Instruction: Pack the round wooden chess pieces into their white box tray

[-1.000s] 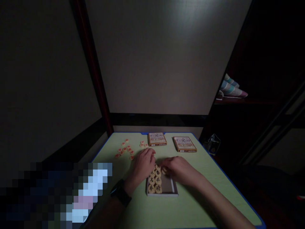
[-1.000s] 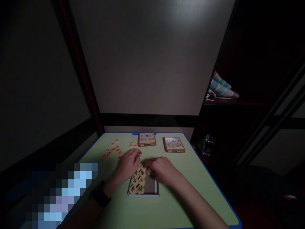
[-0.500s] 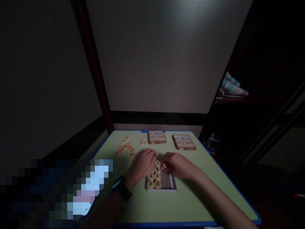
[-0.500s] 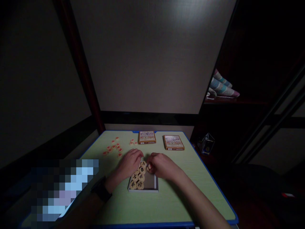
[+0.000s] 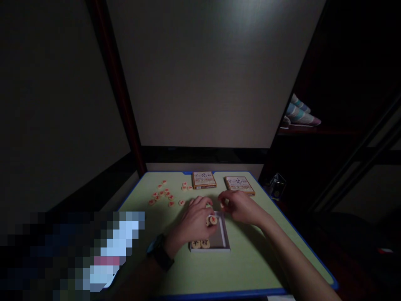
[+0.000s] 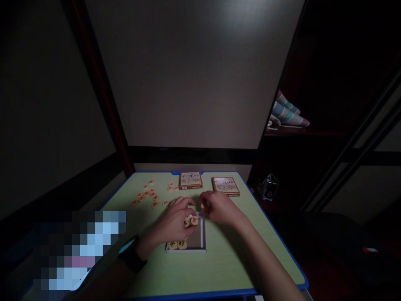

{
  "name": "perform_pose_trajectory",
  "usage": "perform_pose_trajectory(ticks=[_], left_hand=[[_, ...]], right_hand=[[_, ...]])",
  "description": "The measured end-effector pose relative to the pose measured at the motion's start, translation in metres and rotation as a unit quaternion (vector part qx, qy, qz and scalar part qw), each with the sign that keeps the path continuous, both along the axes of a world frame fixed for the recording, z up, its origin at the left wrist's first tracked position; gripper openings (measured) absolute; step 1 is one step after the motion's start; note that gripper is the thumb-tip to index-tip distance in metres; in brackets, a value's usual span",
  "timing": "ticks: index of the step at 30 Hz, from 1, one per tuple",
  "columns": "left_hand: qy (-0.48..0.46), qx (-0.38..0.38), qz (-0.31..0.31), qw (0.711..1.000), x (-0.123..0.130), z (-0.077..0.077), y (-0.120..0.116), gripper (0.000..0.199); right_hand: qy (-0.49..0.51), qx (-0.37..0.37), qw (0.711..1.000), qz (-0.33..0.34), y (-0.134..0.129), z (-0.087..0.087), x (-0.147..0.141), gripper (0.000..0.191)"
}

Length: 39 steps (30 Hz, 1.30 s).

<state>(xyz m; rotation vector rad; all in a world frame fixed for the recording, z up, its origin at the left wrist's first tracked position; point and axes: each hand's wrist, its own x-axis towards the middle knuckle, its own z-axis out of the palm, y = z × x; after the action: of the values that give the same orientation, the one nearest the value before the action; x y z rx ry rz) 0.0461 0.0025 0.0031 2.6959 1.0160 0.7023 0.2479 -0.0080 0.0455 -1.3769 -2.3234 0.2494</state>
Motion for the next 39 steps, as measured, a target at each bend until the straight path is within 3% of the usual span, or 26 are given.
perform_pose_trajectory(ticks=[10,15,20,26,31,39], left_hand=[[0.001,-0.036,0.006,0.999,0.009,-0.005,0.006,0.006],[-0.081,-0.062,-0.026,0.994,0.002,0.0,0.016,0.005],[-0.178,-0.089,0.018,0.98,-0.01,-0.001,0.035,0.003],[-0.27,-0.174,0.058,0.945,-0.009,-0.012,0.042,0.006],[-0.278,-0.172,0.063,0.943,-0.006,-0.015,0.042,0.009],[-0.268,-0.18,0.072,0.944,-0.007,-0.017,0.042,0.019]], right_hand=[[-0.017,0.002,1.0,0.018,0.001,-0.003,0.002,0.022],[-0.031,-0.007,0.999,0.025,0.001,-0.007,-0.001,0.02],[-0.057,-0.034,0.997,0.043,-0.003,-0.01,-0.013,0.017],[-0.094,-0.039,0.994,0.05,0.0,-0.021,-0.025,0.015],[-0.119,-0.04,0.992,0.014,0.0,-0.024,-0.026,0.011],[-0.105,-0.034,0.994,0.013,0.002,-0.029,-0.025,0.023]])
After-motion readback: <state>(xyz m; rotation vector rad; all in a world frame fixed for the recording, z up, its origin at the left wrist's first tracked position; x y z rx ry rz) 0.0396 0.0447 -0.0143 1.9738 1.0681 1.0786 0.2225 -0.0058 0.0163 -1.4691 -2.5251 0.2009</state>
